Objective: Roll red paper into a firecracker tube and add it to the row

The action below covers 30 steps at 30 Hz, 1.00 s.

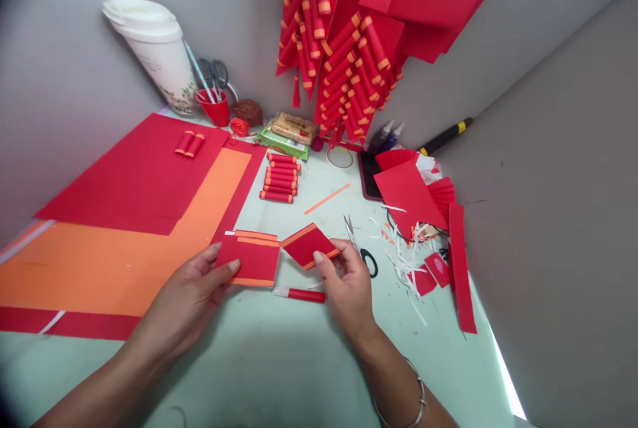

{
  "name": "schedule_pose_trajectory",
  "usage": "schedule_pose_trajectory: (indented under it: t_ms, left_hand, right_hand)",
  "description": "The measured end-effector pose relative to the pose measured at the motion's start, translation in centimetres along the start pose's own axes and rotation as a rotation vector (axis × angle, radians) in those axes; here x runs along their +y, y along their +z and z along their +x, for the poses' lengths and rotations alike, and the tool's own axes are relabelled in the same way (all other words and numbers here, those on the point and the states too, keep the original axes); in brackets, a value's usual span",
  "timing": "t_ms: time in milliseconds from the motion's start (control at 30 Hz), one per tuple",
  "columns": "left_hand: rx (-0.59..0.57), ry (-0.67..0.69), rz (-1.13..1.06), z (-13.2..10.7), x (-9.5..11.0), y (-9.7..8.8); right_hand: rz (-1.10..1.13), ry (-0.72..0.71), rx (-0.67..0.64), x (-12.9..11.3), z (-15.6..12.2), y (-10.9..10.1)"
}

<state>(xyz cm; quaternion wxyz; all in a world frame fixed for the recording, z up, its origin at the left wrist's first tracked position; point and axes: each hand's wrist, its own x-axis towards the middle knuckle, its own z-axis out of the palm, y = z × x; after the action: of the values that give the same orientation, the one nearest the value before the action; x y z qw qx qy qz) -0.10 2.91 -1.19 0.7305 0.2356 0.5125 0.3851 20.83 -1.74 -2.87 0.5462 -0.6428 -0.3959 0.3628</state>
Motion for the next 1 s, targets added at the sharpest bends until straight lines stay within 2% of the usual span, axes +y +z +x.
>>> schedule_pose_trajectory:
  t_ms: [133,367,733,1000]
  left_hand:
    - [0.046,0.023,0.035,0.2,-0.5,-0.2]
    - [-0.107,-0.032,-0.001,-0.8,0.1,0.8]
    - [-0.174,-0.047,-0.05,-1.4,0.0,1.0]
    - [-0.246,-0.059,-0.044,-1.7,0.1,0.9]
  right_hand:
    - [0.166,0.162,-0.1,-0.1,0.0,0.2]
    - [0.188,0.286,-0.263,-0.5,-0.6,1.4]
    - [0.187,0.324,-0.297,-0.5,-1.1,2.3]
    - [0.205,0.279,-0.287,-0.8,-1.2,2.5]
